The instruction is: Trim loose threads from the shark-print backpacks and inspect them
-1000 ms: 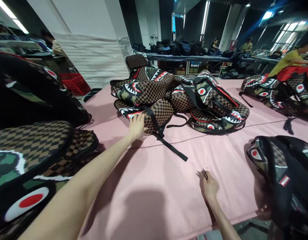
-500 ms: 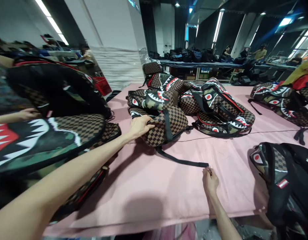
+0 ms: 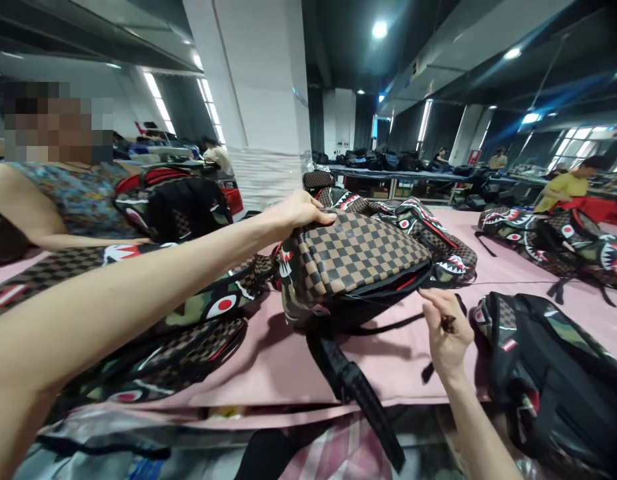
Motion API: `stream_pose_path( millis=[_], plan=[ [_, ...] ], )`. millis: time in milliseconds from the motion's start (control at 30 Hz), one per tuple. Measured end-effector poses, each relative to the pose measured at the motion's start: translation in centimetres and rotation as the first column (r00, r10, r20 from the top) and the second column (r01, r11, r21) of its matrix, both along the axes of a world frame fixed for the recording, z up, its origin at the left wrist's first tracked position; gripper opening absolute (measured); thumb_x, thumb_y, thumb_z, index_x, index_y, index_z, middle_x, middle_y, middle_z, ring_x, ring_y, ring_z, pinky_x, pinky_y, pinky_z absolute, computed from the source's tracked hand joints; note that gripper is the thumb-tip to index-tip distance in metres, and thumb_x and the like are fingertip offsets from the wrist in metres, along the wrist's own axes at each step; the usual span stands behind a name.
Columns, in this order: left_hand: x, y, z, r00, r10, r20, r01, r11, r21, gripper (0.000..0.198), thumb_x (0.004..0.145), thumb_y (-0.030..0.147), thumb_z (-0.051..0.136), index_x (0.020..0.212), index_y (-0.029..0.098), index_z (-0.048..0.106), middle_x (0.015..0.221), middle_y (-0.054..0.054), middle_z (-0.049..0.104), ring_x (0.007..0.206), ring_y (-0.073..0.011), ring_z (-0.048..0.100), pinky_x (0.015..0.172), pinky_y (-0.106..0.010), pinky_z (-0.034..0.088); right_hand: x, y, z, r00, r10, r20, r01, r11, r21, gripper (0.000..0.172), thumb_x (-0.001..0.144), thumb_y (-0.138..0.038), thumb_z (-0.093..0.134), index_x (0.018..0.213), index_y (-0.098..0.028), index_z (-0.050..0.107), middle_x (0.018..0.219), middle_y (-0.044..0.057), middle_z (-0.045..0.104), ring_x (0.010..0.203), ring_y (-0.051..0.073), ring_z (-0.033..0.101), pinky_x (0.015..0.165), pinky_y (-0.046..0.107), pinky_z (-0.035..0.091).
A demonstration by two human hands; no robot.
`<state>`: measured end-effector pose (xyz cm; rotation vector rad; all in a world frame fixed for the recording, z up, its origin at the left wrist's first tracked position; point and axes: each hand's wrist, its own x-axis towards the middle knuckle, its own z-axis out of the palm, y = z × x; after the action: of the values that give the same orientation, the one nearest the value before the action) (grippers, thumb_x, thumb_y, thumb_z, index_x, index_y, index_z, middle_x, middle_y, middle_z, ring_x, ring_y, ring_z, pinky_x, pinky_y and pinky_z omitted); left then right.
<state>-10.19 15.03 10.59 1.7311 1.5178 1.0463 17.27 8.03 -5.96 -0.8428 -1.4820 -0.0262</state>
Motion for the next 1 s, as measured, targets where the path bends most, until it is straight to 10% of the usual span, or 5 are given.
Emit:
stream_pose_path(
  millis=[167,400,533,800,1000],
  plan=[
    [-0.9,-0.5,2.4,0.994,-0.109,-0.009,0.108,0.991,-0.080,0.026,0.051,0.033,0.076,0.064,0.013,0.068,0.068,-0.011,0.070,0.064,-0.0238,0.063,0.058,-0.034,0.051,-2.4,-2.5,6.1,0.939,-0.006,0.344,-0.056,0.984,0.168,0.027,0.085,-0.021,0.054,0.111,-0.022,0.060,0.113,0.009,0.060,0.104,0.019,0.059,0.087,0.032,0.049],
    [-5.9,-0.1,-1.4,0.984,0.090,-0.156,-0.060,0.981,0.183,0.028,0.064,0.040,0.068,0.077,0.015,0.071,0.078,-0.007,0.071,0.077,-0.0209,0.063,0.074,-0.030,0.049,-7.4,-2.0,5.7,0.905,0.038,0.424,-0.095,0.989,0.114,0.025,0.083,-0.023,0.057,0.108,-0.022,0.061,0.106,0.006,0.064,0.092,0.014,0.064,0.077,0.021,0.052],
    [-6.8,-5.4,-1.9,0.937,0.178,-0.299,0.072,0.742,0.667,0.026,0.079,0.039,0.057,0.087,0.018,0.070,0.090,-0.006,0.069,0.088,-0.0185,0.061,0.084,-0.030,0.046,-9.2,-1.6,5.8,0.924,-0.004,0.381,-0.041,0.993,0.111,0.023,0.084,-0.020,0.056,0.106,-0.022,0.062,0.102,0.005,0.065,0.089,0.015,0.065,0.074,0.022,0.051],
    [-6.2,-10.1,-4.9,0.778,0.215,-0.591,0.422,0.518,0.744,0.024,0.083,0.037,0.056,0.100,0.023,0.067,0.094,-0.005,0.068,0.085,-0.0141,0.060,0.075,-0.024,0.047,-8.7,-0.6,5.6,0.925,-0.018,0.379,-0.026,0.993,0.111,0.023,0.084,-0.023,0.055,0.106,-0.023,0.062,0.101,0.005,0.064,0.089,0.016,0.064,0.078,0.025,0.051],
    [-5.1,-10.7,-3.2,0.772,0.213,-0.599,0.350,0.644,0.680,0.013,0.079,0.032,0.062,0.085,0.026,0.072,0.087,-0.001,0.067,0.076,-0.0126,0.059,0.063,-0.021,0.041,-8.8,-1.5,6.3,0.906,-0.006,0.424,-0.042,0.994,0.104,0.021,0.084,-0.022,0.055,0.103,-0.021,0.062,0.100,0.006,0.064,0.088,0.016,0.064,0.074,0.024,0.051]
  ],
)
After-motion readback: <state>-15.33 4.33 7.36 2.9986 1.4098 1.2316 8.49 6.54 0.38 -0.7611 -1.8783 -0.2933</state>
